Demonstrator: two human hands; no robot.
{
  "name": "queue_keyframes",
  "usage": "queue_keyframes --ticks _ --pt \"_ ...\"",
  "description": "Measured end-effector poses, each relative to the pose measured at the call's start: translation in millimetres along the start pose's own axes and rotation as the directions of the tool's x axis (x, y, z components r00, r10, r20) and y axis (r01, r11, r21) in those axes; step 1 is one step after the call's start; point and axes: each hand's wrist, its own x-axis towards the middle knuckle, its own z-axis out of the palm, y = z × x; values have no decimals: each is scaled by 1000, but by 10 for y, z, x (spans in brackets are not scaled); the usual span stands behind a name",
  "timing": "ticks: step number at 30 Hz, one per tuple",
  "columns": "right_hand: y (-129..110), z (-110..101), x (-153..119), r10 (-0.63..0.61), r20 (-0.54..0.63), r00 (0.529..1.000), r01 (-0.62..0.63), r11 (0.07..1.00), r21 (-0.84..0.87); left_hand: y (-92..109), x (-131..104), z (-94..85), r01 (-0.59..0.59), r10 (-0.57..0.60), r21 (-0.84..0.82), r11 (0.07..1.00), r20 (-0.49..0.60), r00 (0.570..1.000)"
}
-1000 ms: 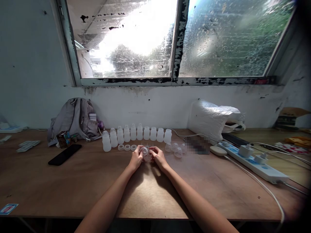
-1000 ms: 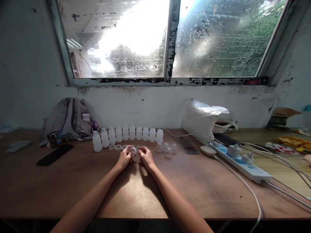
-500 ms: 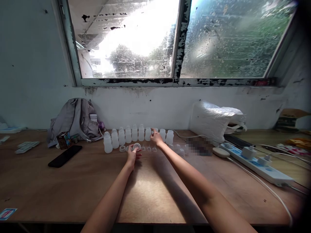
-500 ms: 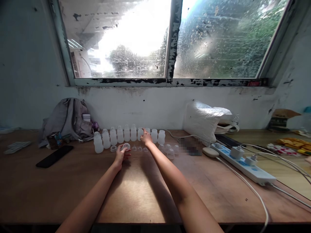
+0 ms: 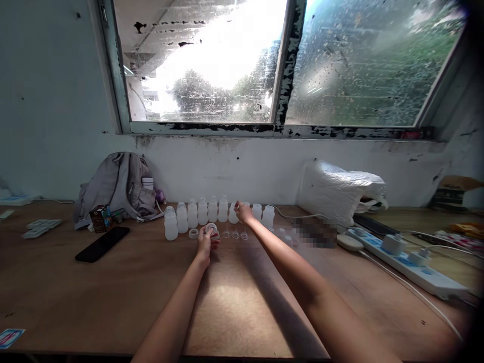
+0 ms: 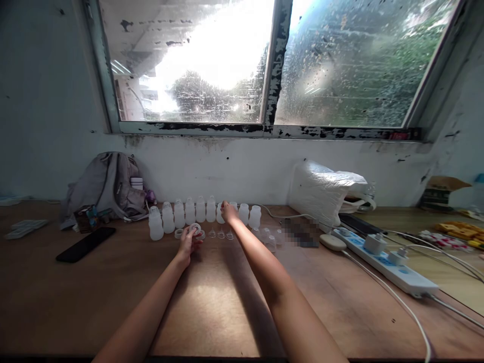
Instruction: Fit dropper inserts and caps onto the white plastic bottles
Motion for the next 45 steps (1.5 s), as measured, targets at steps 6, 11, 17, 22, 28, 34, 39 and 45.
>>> queue_keyframes --ticks 6,11,17,22,28,34,39,45 --pt "-68 -478 -318 -111 -123 986 120 991 62 -2 1 5 22 -21 -43 999 27 999" --pt "-47 -661 -850 -202 -181 962 252 914 319 29 -35 6 23 -23 -70 997 9 1000" --pt "13 -445 -1366 -395 -250 884 457 842 287 47 -121 67 39 -38 -47 998 29 999" --pt "85 -279 -1422 -262 -236 936 341 842 418 35 -166 105 32 -30 -28 999 68 997" --pt "221 -45 -1473 -168 75 983 107 855 507 54 -222 142 41 -38 -18 999 123 992" --pt "184 -146 -1510 -238 -139 961 268 928 259 52 -267 181 -95 88 36 995 167 982" --pt "198 -237 -1529 -286 -206 936 281 958 -56 -21 -261 191 -404 342 237 883 263 902" --pt "169 -252 -1559 -322 -257 911 278 941 -196 -46 -274 173 -600 513 395 696 312 800"
